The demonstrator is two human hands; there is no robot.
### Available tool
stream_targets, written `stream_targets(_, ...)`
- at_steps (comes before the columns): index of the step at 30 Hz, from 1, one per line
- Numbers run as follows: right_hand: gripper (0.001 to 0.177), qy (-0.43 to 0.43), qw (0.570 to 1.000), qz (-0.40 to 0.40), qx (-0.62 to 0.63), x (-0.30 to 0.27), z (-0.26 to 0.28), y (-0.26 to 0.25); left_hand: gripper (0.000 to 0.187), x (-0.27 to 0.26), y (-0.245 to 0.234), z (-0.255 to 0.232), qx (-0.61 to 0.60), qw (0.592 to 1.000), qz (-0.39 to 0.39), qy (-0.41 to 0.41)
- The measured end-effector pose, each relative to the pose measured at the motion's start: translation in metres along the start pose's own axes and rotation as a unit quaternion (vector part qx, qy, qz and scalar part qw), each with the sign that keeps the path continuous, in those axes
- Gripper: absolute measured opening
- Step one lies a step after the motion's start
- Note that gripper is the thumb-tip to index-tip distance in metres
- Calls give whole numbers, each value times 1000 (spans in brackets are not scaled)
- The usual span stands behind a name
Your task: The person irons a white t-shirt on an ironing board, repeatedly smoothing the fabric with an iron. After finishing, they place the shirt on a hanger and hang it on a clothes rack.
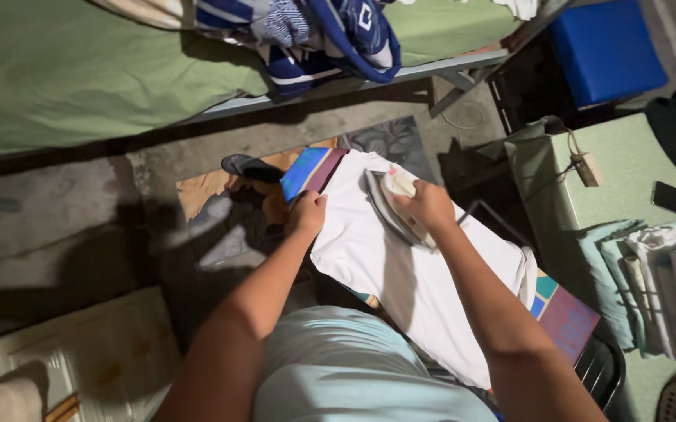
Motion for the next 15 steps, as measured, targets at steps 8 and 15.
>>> stream_targets(8,48,-191,980,50,-31,-4,55,5,33,1,1,3,-19,998,-50,-21)
stream_targets(15,47,-34,995,70,62,12,60,24,46,-22,12,20,64,997,5,-41)
Point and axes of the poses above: each hand's wrist, its own x-axis towards the middle knuckle, its own y-axis out of the palm, z = x × y, the point moved 4 cm from there along x, towards the middle knuckle, and after that the axes turned 1 degree about z, right-handed, at the moved point
